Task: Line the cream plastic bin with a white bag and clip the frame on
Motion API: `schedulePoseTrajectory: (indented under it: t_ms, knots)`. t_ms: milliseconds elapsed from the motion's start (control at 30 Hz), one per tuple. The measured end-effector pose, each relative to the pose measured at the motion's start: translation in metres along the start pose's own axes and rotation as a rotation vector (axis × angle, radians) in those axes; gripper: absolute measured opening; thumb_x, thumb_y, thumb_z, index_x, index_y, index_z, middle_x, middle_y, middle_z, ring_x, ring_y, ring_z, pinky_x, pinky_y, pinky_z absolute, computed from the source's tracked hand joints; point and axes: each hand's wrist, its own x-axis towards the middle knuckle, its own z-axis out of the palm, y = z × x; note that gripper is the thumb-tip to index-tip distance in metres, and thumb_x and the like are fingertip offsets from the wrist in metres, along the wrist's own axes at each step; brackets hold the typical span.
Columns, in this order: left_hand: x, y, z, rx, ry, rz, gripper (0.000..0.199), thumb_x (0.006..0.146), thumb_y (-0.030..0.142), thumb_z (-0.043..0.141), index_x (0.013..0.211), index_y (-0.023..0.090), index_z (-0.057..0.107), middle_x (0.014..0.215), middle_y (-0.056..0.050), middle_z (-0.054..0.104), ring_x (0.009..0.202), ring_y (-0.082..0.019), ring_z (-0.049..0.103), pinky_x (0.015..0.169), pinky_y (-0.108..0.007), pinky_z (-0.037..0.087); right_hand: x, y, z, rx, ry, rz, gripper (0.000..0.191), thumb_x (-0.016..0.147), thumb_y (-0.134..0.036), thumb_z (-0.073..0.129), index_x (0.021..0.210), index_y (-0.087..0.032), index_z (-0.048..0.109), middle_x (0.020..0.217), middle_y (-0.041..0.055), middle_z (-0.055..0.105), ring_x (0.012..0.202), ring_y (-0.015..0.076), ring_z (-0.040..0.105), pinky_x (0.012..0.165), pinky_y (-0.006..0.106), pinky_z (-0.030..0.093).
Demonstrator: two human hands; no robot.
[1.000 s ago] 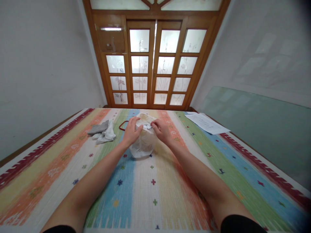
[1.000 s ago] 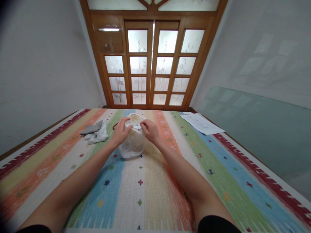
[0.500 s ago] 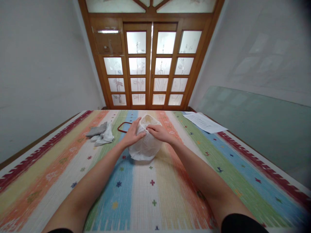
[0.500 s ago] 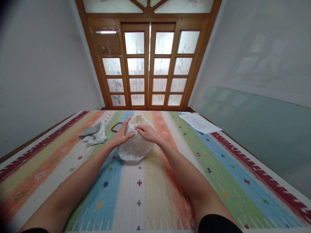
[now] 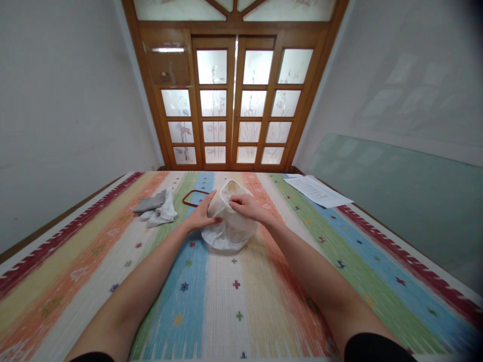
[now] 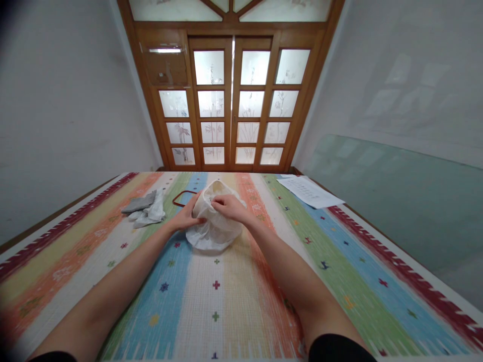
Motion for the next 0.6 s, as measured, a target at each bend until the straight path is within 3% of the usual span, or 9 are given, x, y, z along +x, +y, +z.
schedulePoseTrajectory:
  t_ms: [100,167,233,367,500,600]
  knots:
    - [0.0,-0.005,0.001,0.004,-0.005,-0.003,0.113,0.077,0.053,0.079,0.165,0.028,0.013,0.169,-0.012,0.025,0.155,-0.033,0.028,0.128,-0.055,0.021,0.0,0.001,0.003,-0.069,0.156,-0.02,0.023,0.094,-0.033,0.055,0.091,-0.016,0.071,0.078,0.0005,0.063,0.072,0.013,0.054,0.069,0.025,0.039]
    - [0.0,-0.004,0.001,0.009,-0.01,0.009,0.11,0.077,0.054,0.079,0.164,0.028,0.016,0.168,-0.012,0.028,0.154,-0.033,0.03,0.128,-0.054,0.022,0.001,0.005,0.005,-0.154,0.278,-0.063,0.022,0.092,-0.031,0.059,0.104,-0.017,0.072,0.097,0.0057,0.066,0.089,0.0172,0.059,0.082,0.029,0.045]
    - [0.001,-0.001,0.0,0.018,-0.012,0.031,0.107,0.077,0.054,0.079,0.163,0.028,0.021,0.167,-0.012,0.03,0.154,-0.033,0.031,0.128,-0.053,0.022,0.003,0.011,0.007,-0.196,0.316,-0.116,0.029,0.089,-0.026,0.063,0.117,-0.017,0.069,0.118,0.0107,0.063,0.109,0.0216,0.058,0.097,0.033,0.045]
    - [0.004,0.01,-0.001,0.029,-0.022,0.077,0.101,0.078,0.055,0.078,0.161,0.026,0.028,0.165,-0.012,0.034,0.153,-0.034,0.032,0.128,-0.054,0.022,0.005,0.02,0.011,-0.215,0.205,-0.125,0.044,0.087,-0.024,0.066,0.13,-0.018,0.062,0.133,0.0138,0.057,0.123,0.0245,0.053,0.106,0.037,0.043]
    - [0.007,0.017,-0.003,-0.049,-0.017,0.046,0.095,0.08,0.057,0.075,0.16,0.027,0.033,0.165,-0.01,0.035,0.153,-0.033,0.032,0.129,-0.053,0.02,0.001,0.018,0.011,-0.285,0.093,-0.056,0.046,0.087,-0.034,0.069,0.129,-0.016,0.062,0.128,0.0144,0.06,0.115,0.0256,0.058,0.097,0.035,0.047]
    - [0.01,0.016,-0.006,-0.242,0.039,-0.042,0.081,0.09,0.058,0.061,0.159,0.025,0.034,0.164,-0.011,0.037,0.152,-0.032,0.034,0.128,-0.052,0.022,-0.001,0.016,0.011,-0.341,0.023,-0.046,0.042,0.09,-0.035,0.066,0.126,-0.015,0.064,0.124,0.0144,0.062,0.108,0.025,0.061,0.092,0.032,0.046]
